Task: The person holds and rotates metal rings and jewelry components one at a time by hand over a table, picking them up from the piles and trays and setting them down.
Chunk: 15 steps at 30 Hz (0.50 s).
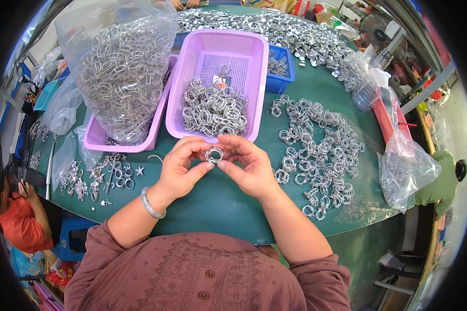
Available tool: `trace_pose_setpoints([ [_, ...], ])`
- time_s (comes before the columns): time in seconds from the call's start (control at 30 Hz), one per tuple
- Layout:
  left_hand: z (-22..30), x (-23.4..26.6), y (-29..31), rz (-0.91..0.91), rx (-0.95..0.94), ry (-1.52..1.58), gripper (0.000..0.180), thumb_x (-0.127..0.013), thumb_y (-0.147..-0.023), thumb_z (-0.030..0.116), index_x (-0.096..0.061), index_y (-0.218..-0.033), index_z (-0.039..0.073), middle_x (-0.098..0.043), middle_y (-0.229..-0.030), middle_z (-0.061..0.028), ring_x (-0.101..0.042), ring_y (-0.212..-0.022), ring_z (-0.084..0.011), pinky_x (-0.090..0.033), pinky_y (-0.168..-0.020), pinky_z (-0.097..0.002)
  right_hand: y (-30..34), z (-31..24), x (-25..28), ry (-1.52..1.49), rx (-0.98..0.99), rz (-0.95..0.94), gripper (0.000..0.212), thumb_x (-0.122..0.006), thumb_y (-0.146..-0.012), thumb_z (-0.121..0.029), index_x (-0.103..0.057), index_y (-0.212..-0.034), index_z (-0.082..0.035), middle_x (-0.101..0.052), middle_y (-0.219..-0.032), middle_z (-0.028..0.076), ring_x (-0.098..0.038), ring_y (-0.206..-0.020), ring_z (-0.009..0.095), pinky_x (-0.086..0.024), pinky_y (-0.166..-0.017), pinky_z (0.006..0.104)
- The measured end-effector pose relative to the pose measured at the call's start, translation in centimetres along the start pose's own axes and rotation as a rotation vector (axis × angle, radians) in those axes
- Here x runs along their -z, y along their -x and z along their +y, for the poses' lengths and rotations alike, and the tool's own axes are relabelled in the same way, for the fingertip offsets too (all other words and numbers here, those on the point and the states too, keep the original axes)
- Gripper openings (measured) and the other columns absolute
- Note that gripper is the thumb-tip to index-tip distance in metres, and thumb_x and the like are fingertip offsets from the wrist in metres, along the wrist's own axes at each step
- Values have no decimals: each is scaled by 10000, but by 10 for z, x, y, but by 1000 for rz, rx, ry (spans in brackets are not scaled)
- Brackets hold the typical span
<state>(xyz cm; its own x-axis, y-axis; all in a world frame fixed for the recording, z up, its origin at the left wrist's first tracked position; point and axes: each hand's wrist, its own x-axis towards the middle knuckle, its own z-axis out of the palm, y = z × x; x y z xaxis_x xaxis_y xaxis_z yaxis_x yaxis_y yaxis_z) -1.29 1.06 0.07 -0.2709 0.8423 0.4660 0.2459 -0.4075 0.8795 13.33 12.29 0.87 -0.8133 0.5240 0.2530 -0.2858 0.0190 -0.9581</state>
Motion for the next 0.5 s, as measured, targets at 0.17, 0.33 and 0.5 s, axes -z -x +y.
trace_pose_setpoints([
  [0.17, 0, 1, 0, 5, -11, -60, 346, -622, -755, -60, -544, -1088, -8, -464, -1093, -73, -502, -884, -133, -451, -782, -260, 0, -1, -1, 23, 26, -9, 452, -605, -772, 46, -494, -1202, -37, -582, -1073, 45, -528, -897, 94, -438, -765, 238],
  [0.33, 0, 2, 0, -4, -4, -72, 348, -613, -760, -64, -545, -1096, -7, -473, -1092, -75, -511, -893, -133, -449, -790, -257, 0, -1, 0, 34, 61, -15, 461, -598, -770, 55, -491, -1209, -36, -575, -1073, 50, -528, -898, 97, -438, -766, 240],
  [0.5, 2, 0, -1, -3, 63, 41, 359, -591, -788, -49, -533, -1138, 1, -520, -1098, -70, -526, -921, -124, -449, -809, -259, 0, -2, -1, 53, 75, 1, 455, -592, -771, 58, -495, -1206, -34, -574, -1059, 56, -530, -897, 104, -439, -769, 243],
])
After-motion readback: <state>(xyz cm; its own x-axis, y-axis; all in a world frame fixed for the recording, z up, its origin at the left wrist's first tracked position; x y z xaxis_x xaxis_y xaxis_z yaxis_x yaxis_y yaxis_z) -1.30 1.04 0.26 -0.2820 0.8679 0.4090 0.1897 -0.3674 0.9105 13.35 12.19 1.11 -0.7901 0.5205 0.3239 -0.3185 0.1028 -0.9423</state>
